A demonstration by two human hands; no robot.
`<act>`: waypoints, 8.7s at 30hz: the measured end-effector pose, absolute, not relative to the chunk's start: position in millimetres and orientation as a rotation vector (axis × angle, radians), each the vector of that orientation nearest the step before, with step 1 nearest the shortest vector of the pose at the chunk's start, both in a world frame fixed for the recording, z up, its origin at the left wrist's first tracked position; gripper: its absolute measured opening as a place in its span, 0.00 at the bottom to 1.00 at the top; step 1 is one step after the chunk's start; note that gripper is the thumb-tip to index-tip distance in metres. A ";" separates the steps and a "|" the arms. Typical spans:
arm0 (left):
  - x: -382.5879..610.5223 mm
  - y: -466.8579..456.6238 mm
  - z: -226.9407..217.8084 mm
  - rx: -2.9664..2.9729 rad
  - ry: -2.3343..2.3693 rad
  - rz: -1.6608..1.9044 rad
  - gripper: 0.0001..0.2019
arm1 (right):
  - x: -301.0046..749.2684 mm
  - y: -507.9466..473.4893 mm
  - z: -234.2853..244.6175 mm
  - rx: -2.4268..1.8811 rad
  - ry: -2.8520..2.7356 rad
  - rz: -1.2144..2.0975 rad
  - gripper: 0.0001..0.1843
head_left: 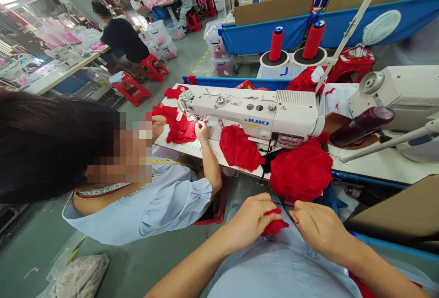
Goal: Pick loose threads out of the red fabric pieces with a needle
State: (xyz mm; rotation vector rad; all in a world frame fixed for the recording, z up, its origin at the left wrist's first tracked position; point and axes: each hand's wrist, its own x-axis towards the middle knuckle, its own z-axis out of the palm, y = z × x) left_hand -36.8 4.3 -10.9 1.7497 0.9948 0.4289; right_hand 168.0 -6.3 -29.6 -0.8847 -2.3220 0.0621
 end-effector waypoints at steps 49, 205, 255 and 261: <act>-27.1 11.1 6.6 1.714 1.068 0.868 0.11 | 132.0 11.4 10.5 -1.183 -1.791 0.753 0.18; -20.7 33.4 -6.7 1.510 1.230 1.133 0.18 | 139.4 7.2 4.2 -1.282 -1.761 1.088 0.14; -25.5 27.5 5.0 1.234 1.172 1.000 0.07 | 130.3 22.3 -0.6 -1.254 -1.279 1.130 0.13; -26.6 28.1 3.9 1.276 1.226 1.005 0.06 | 137.1 25.3 -3.5 -1.316 -1.154 1.105 0.14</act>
